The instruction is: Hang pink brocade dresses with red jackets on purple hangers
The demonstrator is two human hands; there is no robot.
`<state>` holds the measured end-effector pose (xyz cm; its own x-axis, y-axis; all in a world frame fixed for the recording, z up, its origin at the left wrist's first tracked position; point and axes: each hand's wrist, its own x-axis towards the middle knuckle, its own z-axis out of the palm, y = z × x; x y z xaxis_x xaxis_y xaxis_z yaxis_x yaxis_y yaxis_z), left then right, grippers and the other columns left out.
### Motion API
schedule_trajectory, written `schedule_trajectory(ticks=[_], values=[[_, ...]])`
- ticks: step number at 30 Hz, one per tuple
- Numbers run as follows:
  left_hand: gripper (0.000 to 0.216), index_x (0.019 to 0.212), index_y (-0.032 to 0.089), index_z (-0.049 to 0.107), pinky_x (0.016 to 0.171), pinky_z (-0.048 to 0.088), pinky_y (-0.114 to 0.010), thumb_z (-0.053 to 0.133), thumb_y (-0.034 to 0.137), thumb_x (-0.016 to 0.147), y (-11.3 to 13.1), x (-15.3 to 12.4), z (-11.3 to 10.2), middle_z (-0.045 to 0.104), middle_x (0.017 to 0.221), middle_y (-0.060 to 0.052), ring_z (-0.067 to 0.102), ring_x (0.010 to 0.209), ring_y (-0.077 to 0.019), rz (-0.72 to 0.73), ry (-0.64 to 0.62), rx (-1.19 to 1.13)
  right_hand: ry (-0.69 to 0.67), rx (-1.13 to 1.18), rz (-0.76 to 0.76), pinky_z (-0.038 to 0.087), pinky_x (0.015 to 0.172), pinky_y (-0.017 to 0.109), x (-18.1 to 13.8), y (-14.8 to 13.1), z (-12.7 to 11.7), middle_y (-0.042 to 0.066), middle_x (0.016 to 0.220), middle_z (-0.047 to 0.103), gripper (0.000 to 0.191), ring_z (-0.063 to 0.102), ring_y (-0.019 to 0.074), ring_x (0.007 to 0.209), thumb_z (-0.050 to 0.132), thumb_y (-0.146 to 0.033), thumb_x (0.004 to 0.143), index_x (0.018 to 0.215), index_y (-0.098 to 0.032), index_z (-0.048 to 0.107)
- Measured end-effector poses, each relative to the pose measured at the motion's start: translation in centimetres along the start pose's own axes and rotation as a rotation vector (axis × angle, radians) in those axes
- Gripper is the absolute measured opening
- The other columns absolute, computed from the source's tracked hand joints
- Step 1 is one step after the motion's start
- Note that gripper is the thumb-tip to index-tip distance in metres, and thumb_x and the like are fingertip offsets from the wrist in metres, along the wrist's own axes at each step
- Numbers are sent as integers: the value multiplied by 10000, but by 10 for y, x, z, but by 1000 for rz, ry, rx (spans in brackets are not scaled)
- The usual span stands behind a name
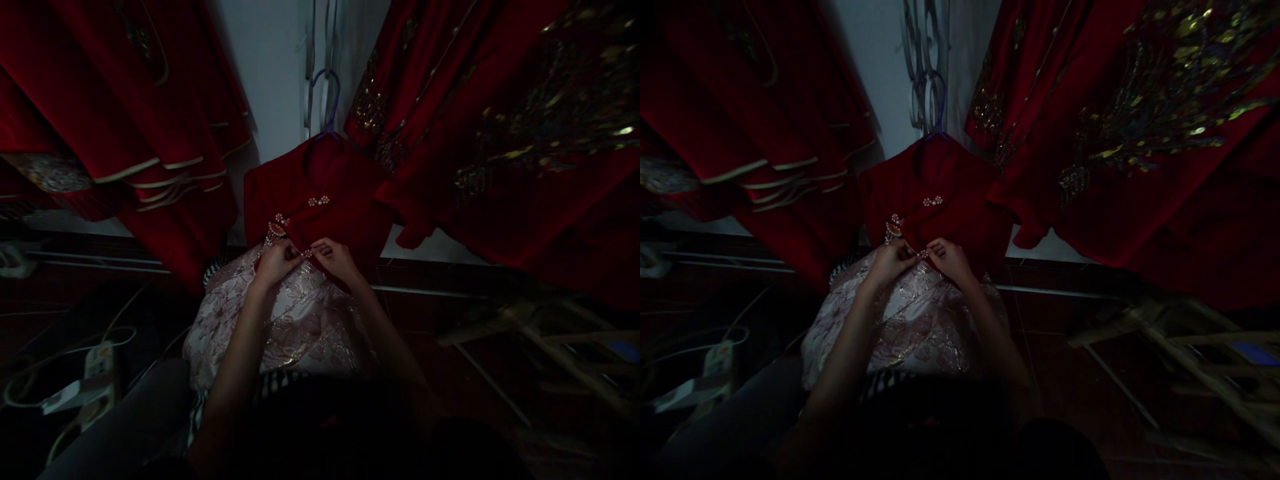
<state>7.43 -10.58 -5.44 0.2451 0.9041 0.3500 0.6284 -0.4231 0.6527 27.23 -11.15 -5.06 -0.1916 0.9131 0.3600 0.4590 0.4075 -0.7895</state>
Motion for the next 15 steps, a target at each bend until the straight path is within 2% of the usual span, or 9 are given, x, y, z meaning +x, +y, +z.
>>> schedule_trajectory(ticks=[6, 11, 15], values=[[209, 890, 195, 615, 669, 419, -249, 639, 378, 791, 7, 2, 4, 584, 857, -22, 544, 738, -140, 59, 17, 40, -55, -37, -11, 538, 725, 250, -2, 7, 6, 38, 867, 710, 228, 669, 123, 775, 592, -336, 842, 1019, -198, 632], [185, 875, 212, 649, 695, 432, -263, 658, 371, 781, 7, 1, -4, 579, 906, -30, 554, 767, -151, 62, -22, 68, -82, -33, -29, 539, 764, 258, -3, 7, 6, 42, 897, 716, 212, 675, 124, 815, 595, -268, 838, 1033, -198, 636], [164, 885, 222, 668, 689, 428, -261, 678, 338, 770, 3, -1, -9, 578, 889, -22, 558, 743, -143, 72, -48, 72, -63, 7, -19, 543, 772, 260, -2, 9, 9, 45, 881, 721, 202, 681, 126, 811, 596, -295, 842, 1005, -191, 653]])
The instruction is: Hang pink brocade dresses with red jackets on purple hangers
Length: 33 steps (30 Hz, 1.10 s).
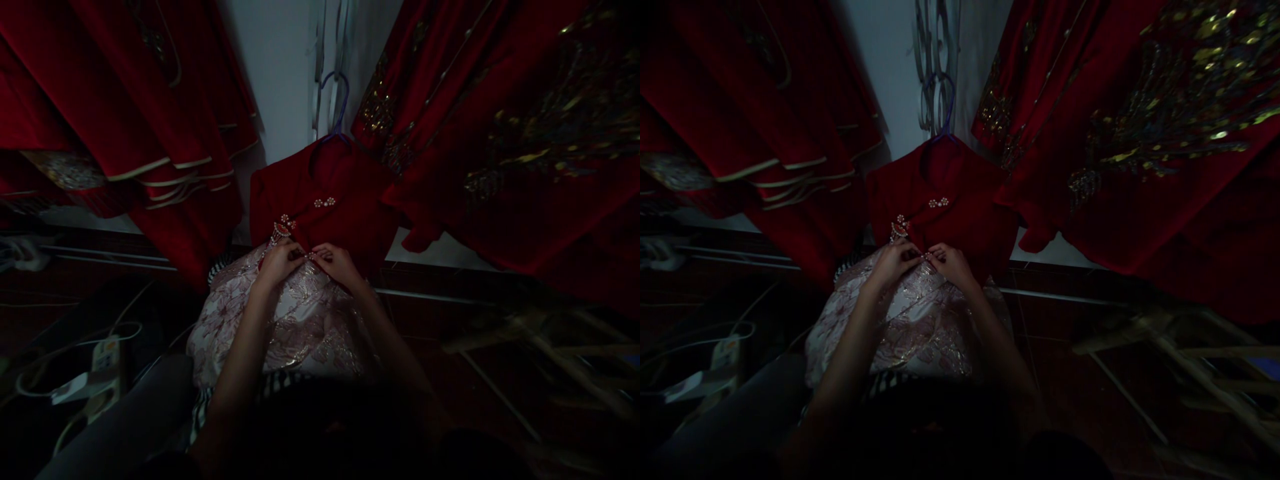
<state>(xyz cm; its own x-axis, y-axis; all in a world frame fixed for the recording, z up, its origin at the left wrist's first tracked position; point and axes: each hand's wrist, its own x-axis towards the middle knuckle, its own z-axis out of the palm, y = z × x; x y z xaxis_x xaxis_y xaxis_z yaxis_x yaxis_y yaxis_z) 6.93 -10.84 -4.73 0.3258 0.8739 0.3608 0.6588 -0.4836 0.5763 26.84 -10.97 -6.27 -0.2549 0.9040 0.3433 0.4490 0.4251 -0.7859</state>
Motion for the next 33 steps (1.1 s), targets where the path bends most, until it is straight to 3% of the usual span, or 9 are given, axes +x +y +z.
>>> schedule_trajectory(ticks=[18, 33], values=[[131, 823, 185, 617, 607, 399, -251, 661, 293, 762, 4, 1, -1, 589, 795, -14, 538, 650, -131, -18, -22, -1, -5, 69, 17, 544, 785, 271, -1, -6, 1, 46, 896, 723, 188, 680, 126, 809, 610, -270, 818, 975, -183, 668], [177, 791, 178, 602, 594, 434, -225, 667, 341, 768, 6, 0, 2, 656, 742, -8, 595, 647, -125, -60, -24, -199, -18, 182, 49, 556, 765, 268, 0, -7, 0, 41, 866, 718, 167, 681, 119, 781, 626, -271, 796, 927, -175, 666]])
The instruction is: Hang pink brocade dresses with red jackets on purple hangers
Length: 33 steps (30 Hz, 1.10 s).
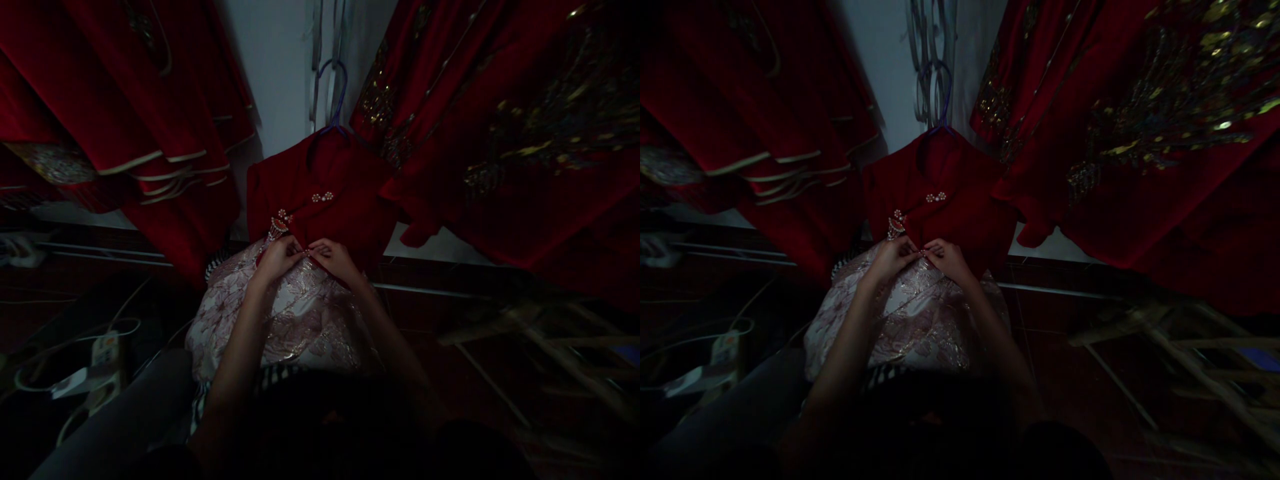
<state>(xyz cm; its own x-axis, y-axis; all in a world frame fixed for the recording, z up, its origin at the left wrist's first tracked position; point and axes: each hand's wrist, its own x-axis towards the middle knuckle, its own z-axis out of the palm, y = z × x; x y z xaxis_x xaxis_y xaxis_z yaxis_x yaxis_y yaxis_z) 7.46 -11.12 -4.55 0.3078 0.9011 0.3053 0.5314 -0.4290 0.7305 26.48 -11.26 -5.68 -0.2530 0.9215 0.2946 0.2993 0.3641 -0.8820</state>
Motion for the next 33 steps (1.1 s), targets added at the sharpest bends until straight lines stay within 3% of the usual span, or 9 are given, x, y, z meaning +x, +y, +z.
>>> schedule_trajectory(ticks=[11, 21, 23, 26, 29, 33], values=[[179, 809, 176, 586, 593, 439, -231, 630, 349, 802, 3, -2, -2, 664, 748, -8, 602, 633, -123, -13, -13, -24, -18, 20, -2, 557, 766, 274, -1, -6, -1, 47, 861, 714, 216, 676, 123, 776, 671, -299, 764, 934, -167, 663], [309, 785, 151, 577, 679, 485, -243, 680, 441, 757, 3, 3, 2, 652, 774, -31, 610, 708, -120, -48, -15, -332, 25, 93, 71, 539, 763, 269, 0, -10, -2, 43, 836, 711, 175, 666, 119, 762, 668, -249, 741, 891, -159, 656], [350, 755, 155, 544, 637, 484, -232, 658, 486, 768, 4, 5, 3, 622, 704, -5, 597, 653, -107, -90, 34, -402, -27, 177, 105, 535, 775, 273, -1, -15, -7, 41, 844, 718, 170, 669, 121, 771, 679, -253, 721, 862, -160, 665], [414, 872, 164, 549, 574, 495, -222, 644, 549, 756, 4, 10, 2, 585, 650, 31, 591, 573, -94, -226, 166, -577, -108, 272, 156, 525, 800, 282, -2, -25, -18, 26, 844, 724, 179, 671, 120, 782, 685, -267, 709, 859, -169, 683], [469, 1005, 162, 584, 587, 516, -220, 681, 529, 730, 1, 14, 1, 637, 724, 5, 614, 577, -89, -319, 304, -831, -218, 293, 195, 510, 817, 284, -5, -32, -29, 21, 846, 723, 190, 664, 118, 793, 705, -266, 694, 858, -171, 694], [396, 971, 148, 652, 640, 516, -204, 742, 420, 697, 0, 16, 2, 684, 839, -39, 631, 647, -81, -357, 406, -1103, -315, 278, 220, 501, 823, 293, -8, -36, -33, 29, 853, 716, 213, 651, 120, 799, 725, -285, 693, 869, -169, 696]])
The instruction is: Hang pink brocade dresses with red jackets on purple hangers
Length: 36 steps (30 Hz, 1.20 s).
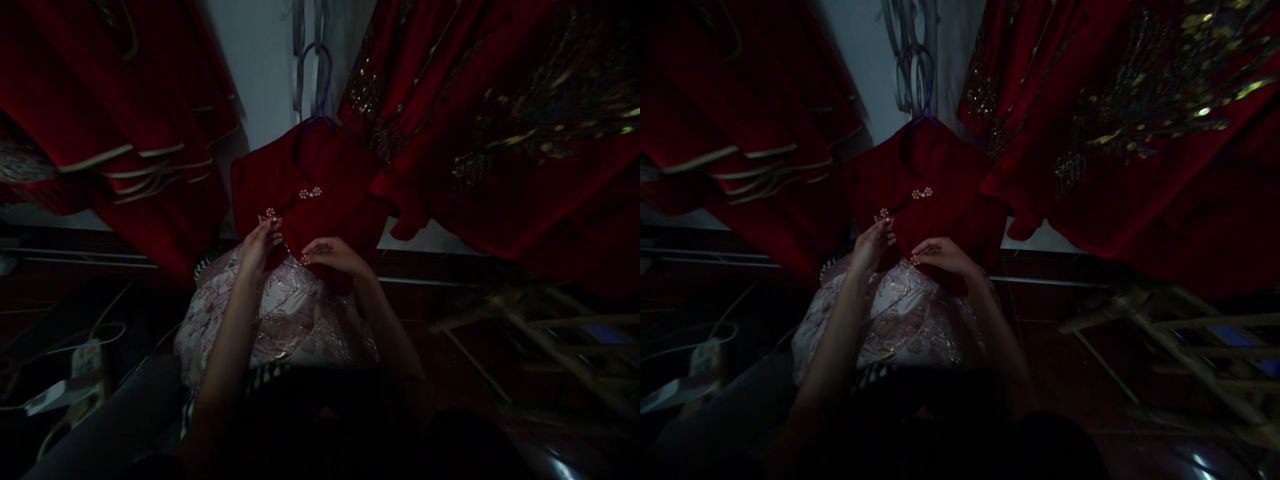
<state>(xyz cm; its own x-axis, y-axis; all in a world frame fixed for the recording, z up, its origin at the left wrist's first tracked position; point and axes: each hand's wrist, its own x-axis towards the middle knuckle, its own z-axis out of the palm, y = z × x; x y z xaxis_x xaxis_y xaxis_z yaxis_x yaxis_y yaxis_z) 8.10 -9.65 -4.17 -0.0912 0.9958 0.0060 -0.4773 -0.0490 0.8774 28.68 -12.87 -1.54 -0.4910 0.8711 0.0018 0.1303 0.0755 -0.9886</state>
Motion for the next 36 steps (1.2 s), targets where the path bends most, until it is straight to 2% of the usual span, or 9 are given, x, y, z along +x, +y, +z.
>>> schedule_trajectory(ticks=[3, 7, 11, 16, 21, 28, 32, 36], values=[[332, 909, 145, 667, 640, 497, -190, 765, 363, 678, -1, 3, 5, 695, 844, -36, 627, 659, -73, -6, 54, -66, 5, 9, -23, 495, 843, 299, 0, 1, 3, 29, 869, 711, 217, 651, 120, 817, 724, -288, 702, 885, -173, 693], [299, 828, 137, 664, 638, 474, -179, 769, 372, 676, -2, 11, 13, 697, 823, -28, 624, 657, -63, 49, 68, -82, 34, 20, -15, 494, 842, 306, 4, 3, 5, 25, 850, 713, 206, 657, 123, 811, 723, -295, 702, 865, -174, 685], [317, 841, 146, 664, 642, 467, -172, 769, 393, 672, -3, 15, 13, 697, 837, -25, 625, 665, -59, 69, 72, -111, 54, 46, -13, 496, 838, 299, 6, 5, 4, 24, 853, 718, 205, 661, 119, 808, 727, -298, 697, 850, -172, 678], [320, 850, 138, 683, 614, 461, -169, 779, 361, 641, -7, 17, 8, 698, 814, -37, 611, 637, -62, 74, 79, -12, 51, 23, -27, 494, 806, 287, 4, 4, 5, 19, 828, 712, 206, 656, 114, 774, 721, -300, 705, 857, -168, 676], [310, 836, 137, 684, 648, 475, -199, 776, 337, 618, -14, 25, 7, 707, 857, -57, 629, 683, -88, 94, 128, 49, 56, -8, -45, 494, 794, 287, 2, 5, 4, 24, 833, 710, 218, 653, 117, 771, 718, -311, 711, 868, -165, 676], [201, 753, 140, 674, 673, 482, -208, 715, 291, 626, -16, 30, 5, 702, 819, -40, 621, 700, -100, 218, 161, 130, 70, -23, -61, 493, 808, 297, 6, 12, 5, 41, 853, 704, 233, 649, 126, 785, 717, -312, 705, 867, -149, 674], [255, 787, 144, 674, 680, 482, -210, 744, 311, 607, -13, 26, 5, 707, 839, -43, 622, 697, -102, 169, 147, 110, 75, -43, -53, 494, 817, 306, 7, 11, 7, 44, 872, 704, 227, 647, 131, 800, 711, -316, 715, 867, -154, 667], [390, 804, 131, 682, 647, 474, -230, 718, 493, 664, -5, 24, 11, 706, 812, -70, 627, 672, -123, 61, 93, 118, 17, -65, -39, 490, 798, 286, 3, 7, 4, 37, 862, 696, 226, 640, 118, 793, 699, -308, 731, 887, -152, 650]])
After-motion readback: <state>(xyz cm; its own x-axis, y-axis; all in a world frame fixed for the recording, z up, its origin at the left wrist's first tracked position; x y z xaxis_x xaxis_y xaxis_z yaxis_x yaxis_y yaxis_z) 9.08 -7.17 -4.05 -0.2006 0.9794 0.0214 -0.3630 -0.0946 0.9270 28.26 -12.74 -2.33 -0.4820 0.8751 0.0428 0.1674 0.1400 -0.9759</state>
